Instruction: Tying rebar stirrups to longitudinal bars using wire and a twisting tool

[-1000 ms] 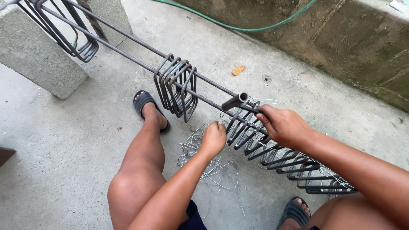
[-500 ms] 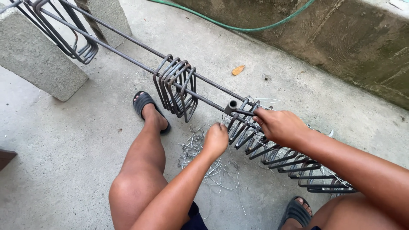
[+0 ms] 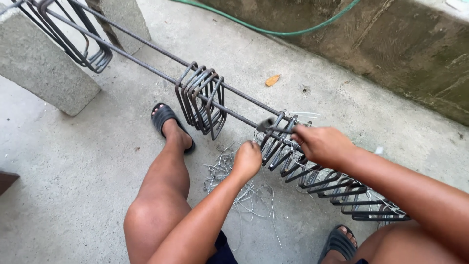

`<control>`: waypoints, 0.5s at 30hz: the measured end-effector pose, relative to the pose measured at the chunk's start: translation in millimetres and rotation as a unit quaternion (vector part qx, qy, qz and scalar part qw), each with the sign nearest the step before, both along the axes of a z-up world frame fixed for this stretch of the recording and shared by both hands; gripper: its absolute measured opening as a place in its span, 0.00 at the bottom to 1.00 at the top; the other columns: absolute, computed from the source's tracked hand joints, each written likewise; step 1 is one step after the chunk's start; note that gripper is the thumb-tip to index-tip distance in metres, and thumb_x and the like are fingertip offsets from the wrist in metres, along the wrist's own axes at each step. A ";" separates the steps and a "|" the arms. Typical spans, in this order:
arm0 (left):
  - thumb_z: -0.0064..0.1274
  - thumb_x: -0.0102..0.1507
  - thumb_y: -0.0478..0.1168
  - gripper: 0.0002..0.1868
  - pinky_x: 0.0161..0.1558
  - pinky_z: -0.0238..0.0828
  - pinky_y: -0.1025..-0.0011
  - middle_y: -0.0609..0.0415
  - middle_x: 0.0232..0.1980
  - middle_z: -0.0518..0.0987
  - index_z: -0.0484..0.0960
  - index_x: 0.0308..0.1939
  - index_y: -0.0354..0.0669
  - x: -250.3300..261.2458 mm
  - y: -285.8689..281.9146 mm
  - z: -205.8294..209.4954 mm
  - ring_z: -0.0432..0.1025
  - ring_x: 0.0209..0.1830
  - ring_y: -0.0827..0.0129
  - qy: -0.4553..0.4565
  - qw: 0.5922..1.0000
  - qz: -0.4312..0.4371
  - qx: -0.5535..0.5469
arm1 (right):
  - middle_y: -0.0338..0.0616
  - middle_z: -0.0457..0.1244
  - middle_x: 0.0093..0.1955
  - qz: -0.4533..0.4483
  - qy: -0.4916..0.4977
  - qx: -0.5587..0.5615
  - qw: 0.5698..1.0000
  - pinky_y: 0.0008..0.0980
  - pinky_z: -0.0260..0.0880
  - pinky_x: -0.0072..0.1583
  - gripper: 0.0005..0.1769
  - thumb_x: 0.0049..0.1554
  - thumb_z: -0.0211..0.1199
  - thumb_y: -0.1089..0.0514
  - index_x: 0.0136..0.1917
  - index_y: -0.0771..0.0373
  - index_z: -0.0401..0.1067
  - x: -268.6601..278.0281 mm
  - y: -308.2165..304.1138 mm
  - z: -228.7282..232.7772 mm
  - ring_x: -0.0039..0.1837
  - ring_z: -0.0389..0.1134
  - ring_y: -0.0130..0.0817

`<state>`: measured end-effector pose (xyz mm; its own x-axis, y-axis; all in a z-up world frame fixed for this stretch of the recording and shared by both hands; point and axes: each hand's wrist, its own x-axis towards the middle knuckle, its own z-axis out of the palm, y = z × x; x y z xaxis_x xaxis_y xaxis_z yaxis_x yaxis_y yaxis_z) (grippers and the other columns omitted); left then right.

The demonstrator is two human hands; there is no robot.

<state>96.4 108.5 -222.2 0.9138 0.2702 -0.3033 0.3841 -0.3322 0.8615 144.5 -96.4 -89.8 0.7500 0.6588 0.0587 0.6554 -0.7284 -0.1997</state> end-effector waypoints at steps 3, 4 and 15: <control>0.31 0.69 0.45 0.26 0.56 0.69 0.38 0.24 0.44 0.81 0.81 0.41 0.27 -1.2 -0.1 5.0 0.74 0.54 0.29 0.000 1.000 0.000 0.006 | 0.54 0.65 0.36 0.016 -0.009 -0.020 1.000 0.61 0.72 0.46 0.12 0.66 0.46 0.45 0.49 0.53 0.64 4.2 1.1 0.5 0.43 0.72 0.62; 0.31 0.69 0.45 0.26 0.56 0.69 0.37 0.24 0.44 0.81 0.81 0.41 0.26 -1.2 -0.9 7.2 0.74 0.54 0.29 -0.005 1.000 0.000 0.006 | 0.53 0.65 0.36 0.017 -0.025 -0.003 1.000 0.59 0.72 0.46 0.11 0.66 0.47 0.46 0.50 0.52 0.64 6.7 -0.2 -0.1 0.43 0.72 0.60; 0.32 0.68 0.46 0.26 0.57 0.70 0.38 0.24 0.43 0.81 0.82 0.42 0.26 -2.6 -1.8 -1.9 0.74 0.54 0.29 0.008 1.000 -0.012 0.013 | 0.47 0.63 0.33 0.092 -0.102 0.042 0.990 0.52 0.73 0.41 0.08 0.65 0.50 0.50 0.51 0.52 0.66 3.6 -7.5 -6.6 0.40 0.72 0.52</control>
